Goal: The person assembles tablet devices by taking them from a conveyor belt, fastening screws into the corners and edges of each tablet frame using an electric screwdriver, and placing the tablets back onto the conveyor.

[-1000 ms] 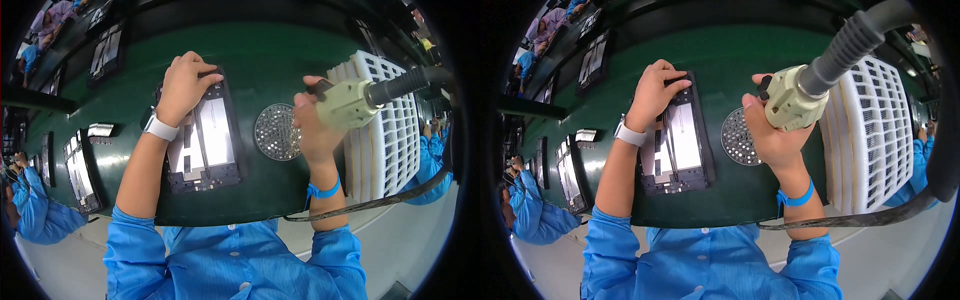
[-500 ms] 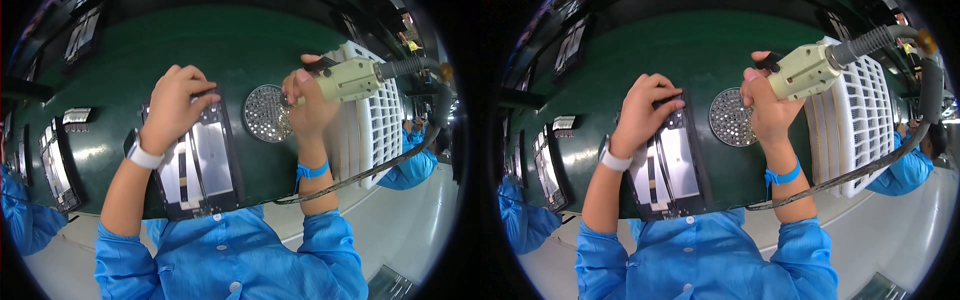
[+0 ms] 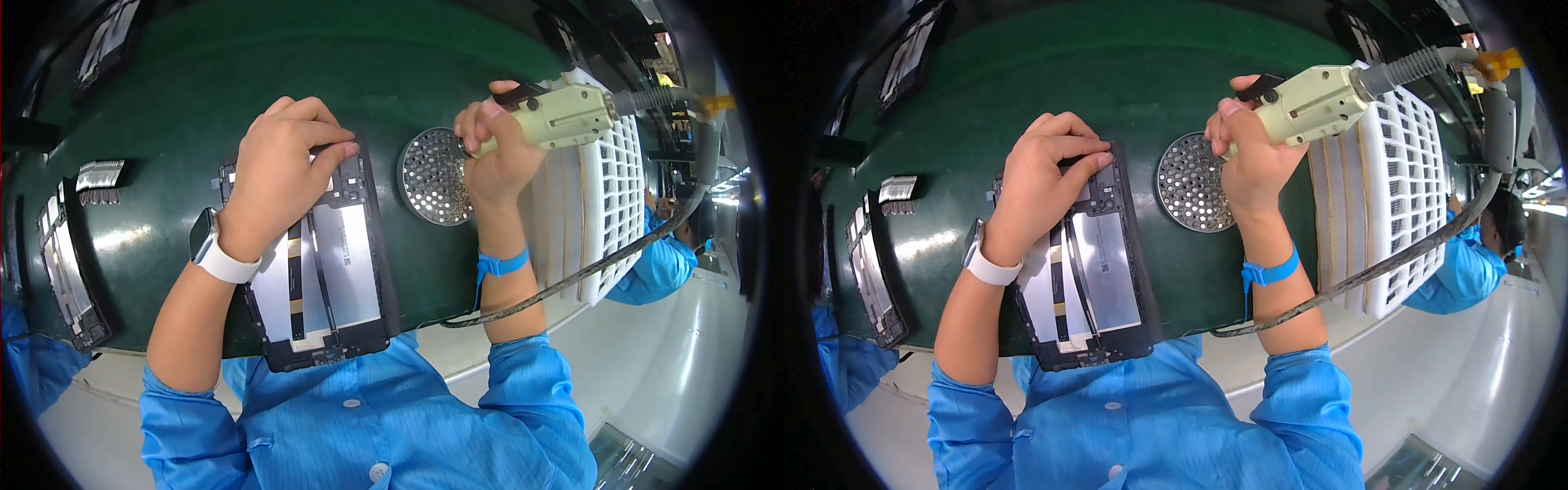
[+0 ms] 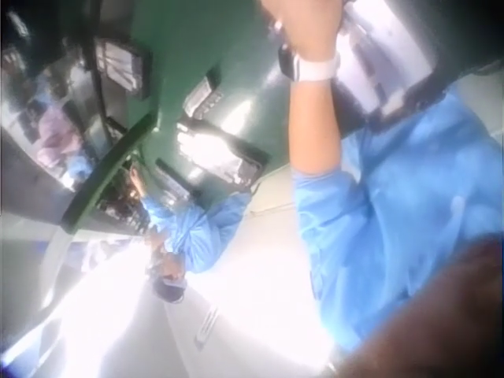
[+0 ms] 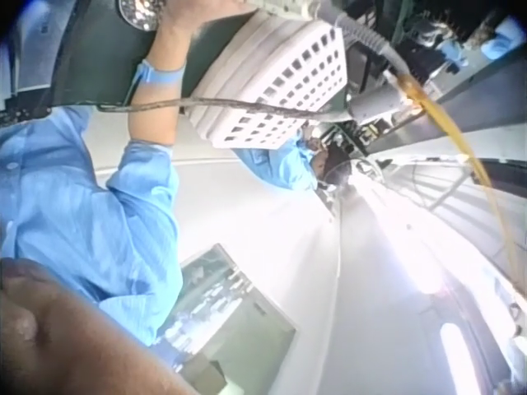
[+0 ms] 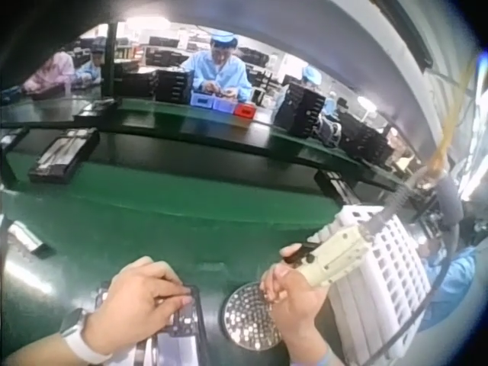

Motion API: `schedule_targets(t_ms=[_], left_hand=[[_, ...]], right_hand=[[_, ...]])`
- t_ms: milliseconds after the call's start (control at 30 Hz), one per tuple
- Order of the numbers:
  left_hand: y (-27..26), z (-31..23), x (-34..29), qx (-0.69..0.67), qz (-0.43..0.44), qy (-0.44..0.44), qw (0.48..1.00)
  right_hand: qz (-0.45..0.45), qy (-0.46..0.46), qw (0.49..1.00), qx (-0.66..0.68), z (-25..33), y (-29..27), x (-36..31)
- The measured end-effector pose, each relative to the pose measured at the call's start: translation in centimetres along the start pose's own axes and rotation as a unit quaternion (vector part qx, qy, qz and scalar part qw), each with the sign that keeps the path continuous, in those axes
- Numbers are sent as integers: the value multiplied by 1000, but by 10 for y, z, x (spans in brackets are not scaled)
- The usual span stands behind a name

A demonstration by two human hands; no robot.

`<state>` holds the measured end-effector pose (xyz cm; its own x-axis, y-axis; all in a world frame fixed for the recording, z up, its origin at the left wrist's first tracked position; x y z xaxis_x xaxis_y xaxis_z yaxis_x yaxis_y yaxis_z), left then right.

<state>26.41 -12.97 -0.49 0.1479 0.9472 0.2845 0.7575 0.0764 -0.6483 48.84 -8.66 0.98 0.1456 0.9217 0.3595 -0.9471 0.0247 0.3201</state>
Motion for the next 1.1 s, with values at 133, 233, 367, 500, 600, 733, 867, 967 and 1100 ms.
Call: schedule_targets(t_ms=[133, 233, 367, 500, 600, 733, 867, 967, 1100], left_hand=[[0, 0, 1, 0, -4, 3, 1000], [0, -1, 1, -2, -3, -3, 1000], [1, 0, 4, -1, 7, -10, 1000], [5, 14, 9, -47, 46, -75, 995], [5, 18, 8, -62, 47, -91, 993], [4, 24, 8, -75, 40, -95, 992], [3, 21, 7, -68, 31, -103, 992], [1, 20, 6, -63, 23, -90, 994], [1, 22, 5, -59, 17, -81, 995]], right_hand=[[-4, 8, 1000, 2, 1, 0, -1], [12, 17, 1000, -3, 1, 3, 0], [14, 7, 1000, -20, 3, 5, 1], [-10, -30, 999, -27, 15, 13, -1], [28, -45, 999, 6, 36, 37, 5], [69, -15, 997, -9, 36, 82, -2], [86, 12, 996, -16, 5, 97, -7], [87, 23, 996, 12, -6, 98, -9], [89, 28, 996, 14, -13, 99, -12]])
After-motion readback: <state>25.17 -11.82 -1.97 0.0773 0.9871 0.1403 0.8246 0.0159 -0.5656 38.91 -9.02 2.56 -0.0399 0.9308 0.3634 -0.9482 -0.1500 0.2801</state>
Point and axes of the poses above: each hand's wrist, its own x-axis towards the middle knuckle, its own y-axis out of the palm, z = x × y, the point moved 6 cm from there along x, towards the middle knuckle, and after that the axes turned 1 degree about -y, right-handed, at the moved point
